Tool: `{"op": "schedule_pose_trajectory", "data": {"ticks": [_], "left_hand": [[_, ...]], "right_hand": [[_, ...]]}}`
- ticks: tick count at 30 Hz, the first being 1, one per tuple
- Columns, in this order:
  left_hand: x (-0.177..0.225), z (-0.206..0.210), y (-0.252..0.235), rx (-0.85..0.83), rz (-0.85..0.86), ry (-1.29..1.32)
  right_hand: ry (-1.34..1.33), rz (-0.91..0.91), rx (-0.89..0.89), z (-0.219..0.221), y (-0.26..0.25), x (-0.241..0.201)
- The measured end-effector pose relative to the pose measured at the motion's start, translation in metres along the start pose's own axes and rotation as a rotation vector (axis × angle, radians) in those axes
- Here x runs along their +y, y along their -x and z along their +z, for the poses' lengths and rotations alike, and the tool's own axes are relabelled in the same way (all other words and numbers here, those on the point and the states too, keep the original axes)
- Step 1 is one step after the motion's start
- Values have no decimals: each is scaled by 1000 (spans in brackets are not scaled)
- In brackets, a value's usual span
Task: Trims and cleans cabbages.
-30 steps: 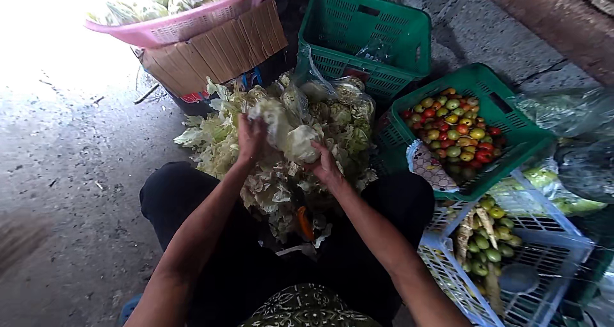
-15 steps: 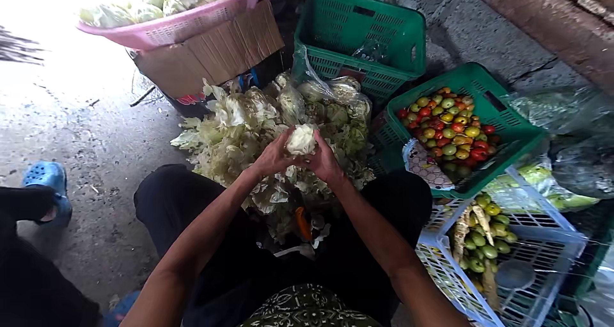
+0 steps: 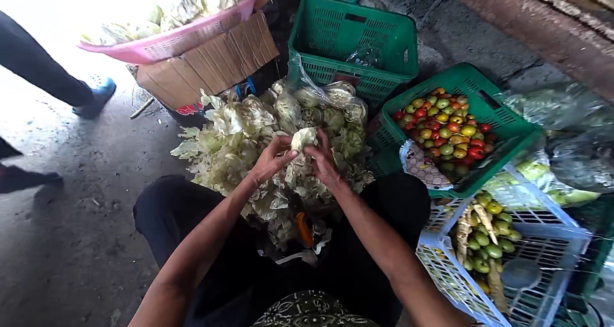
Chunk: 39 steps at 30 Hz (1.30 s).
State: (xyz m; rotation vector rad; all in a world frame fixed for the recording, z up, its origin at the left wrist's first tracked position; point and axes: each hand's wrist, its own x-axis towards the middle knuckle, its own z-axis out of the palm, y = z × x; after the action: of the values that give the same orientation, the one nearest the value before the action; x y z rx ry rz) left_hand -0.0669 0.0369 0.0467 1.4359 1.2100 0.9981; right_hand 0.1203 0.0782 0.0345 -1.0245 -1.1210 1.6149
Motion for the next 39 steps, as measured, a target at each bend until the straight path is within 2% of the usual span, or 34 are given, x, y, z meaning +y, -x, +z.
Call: {"op": "schedule_pose_trajectory", "data": {"ticks": [7,10,15,18,21,26,29,32,34,37,39], "left_hand": [[-4,7,-3,130,-101,83],[-8,7,-7,205,-101,-5],[-15,11,-8,178,-111,-401],[-14,10,-8,279,-69,-346],[-12,6,-8,350,-80,-316],[-6,12,-7,363,-37,-552],[-4,10,-9,347,-165,-612],[1,-1,-13,283,-282,-565],[1,-9,-14,265,-285,-534],[3,-12,-11,340,-371,-462],[7,-15,-9,377,-461,-307]], "right_hand": [[437,-315,-148,-2,-2,-2],[725,-413,-146,2,-7,12],[963,-294,-63,9,-3,16],[1108,-269,-78,11,-3,5],[1141,-284,-81,11,-1,3],[1010,-274,-167,5,3,6],[861,-287,-203,0,2,11],[636,-255,-212,-1,1,14],[429,-138,-215,0,2,13],[178,4,-174,0,1,20],[98,39,-173,1,2,19]]}}
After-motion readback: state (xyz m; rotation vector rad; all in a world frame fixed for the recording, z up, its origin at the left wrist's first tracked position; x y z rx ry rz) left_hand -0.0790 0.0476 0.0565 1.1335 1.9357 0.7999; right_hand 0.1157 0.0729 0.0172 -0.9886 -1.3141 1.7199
